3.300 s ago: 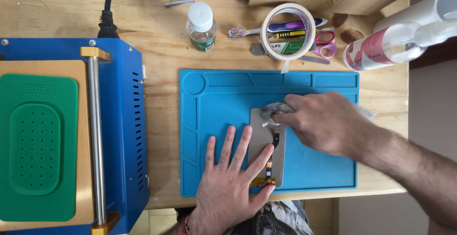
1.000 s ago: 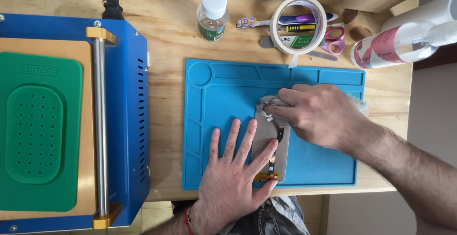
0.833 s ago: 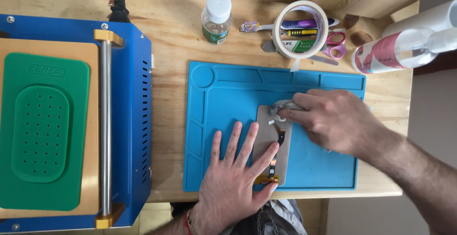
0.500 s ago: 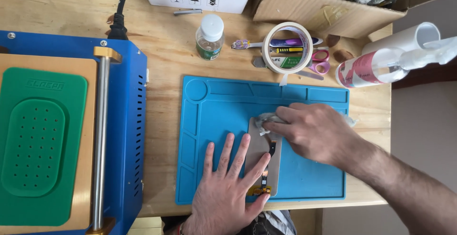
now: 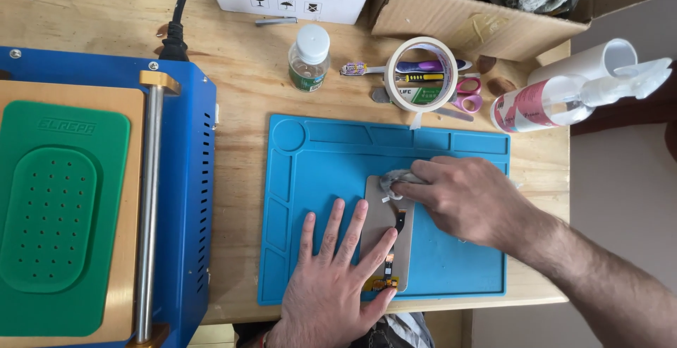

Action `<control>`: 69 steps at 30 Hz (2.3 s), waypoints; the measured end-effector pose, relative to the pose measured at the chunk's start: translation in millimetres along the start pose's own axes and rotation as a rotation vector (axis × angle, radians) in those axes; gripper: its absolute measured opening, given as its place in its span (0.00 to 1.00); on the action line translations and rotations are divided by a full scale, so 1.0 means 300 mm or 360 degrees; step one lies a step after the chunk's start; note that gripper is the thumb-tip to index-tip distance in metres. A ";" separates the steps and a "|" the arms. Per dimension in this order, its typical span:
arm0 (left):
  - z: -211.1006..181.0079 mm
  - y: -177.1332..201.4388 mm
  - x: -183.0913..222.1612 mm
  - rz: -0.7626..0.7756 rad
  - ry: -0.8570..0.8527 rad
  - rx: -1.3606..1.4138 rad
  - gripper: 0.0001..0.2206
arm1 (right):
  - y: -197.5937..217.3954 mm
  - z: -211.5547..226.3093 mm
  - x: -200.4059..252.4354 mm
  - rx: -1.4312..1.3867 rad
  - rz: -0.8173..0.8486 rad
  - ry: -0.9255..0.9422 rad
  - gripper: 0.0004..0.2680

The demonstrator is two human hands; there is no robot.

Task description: Cleaning a mobile phone screen with a cloth and solvent, then using a precision knife to remove adhesive or adjust components.

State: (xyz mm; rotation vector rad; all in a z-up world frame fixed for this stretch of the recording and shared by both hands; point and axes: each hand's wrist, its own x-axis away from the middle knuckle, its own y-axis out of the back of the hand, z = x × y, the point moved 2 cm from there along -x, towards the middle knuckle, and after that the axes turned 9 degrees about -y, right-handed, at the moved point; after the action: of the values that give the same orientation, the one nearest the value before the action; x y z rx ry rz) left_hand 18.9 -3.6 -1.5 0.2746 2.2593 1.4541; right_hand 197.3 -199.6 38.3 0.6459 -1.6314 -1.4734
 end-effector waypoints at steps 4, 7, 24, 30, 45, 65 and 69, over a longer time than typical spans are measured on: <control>0.001 0.000 -0.006 0.0011 0.0009 -0.0031 0.40 | 0.024 0.057 -0.035 -0.0002 -0.0102 0.0075 0.19; 0.004 0.006 0.007 -0.0046 -0.0006 0.0070 0.35 | 0.013 0.111 0.007 -0.0096 0.0025 0.0221 0.19; -0.014 0.078 0.026 -0.0484 0.0080 0.0520 0.19 | -0.049 0.311 0.146 -0.0005 0.0373 0.0577 0.03; -0.007 0.085 0.069 -0.0686 0.0066 0.0649 0.19 | 0.001 0.021 -0.032 0.0319 0.0083 -0.0005 0.18; 0.010 0.075 0.036 -0.0655 -0.0080 0.0480 0.13 | -0.025 0.122 0.067 0.0261 -0.0029 -0.0106 0.12; 0.020 0.045 0.102 -0.0866 0.0070 0.0649 0.06 | 0.223 0.227 0.205 0.0206 -0.0254 -0.0107 0.11; 0.020 0.069 0.082 -0.0869 0.0085 0.0688 0.07 | 0.031 0.423 0.276 -0.0198 0.0060 0.0153 0.13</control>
State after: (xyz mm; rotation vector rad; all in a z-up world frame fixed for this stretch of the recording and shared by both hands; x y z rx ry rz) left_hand -1.6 19.9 8.8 -0.2454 2.4123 0.7018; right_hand 49.0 -195.9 70.1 0.6037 -1.4592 -1.4809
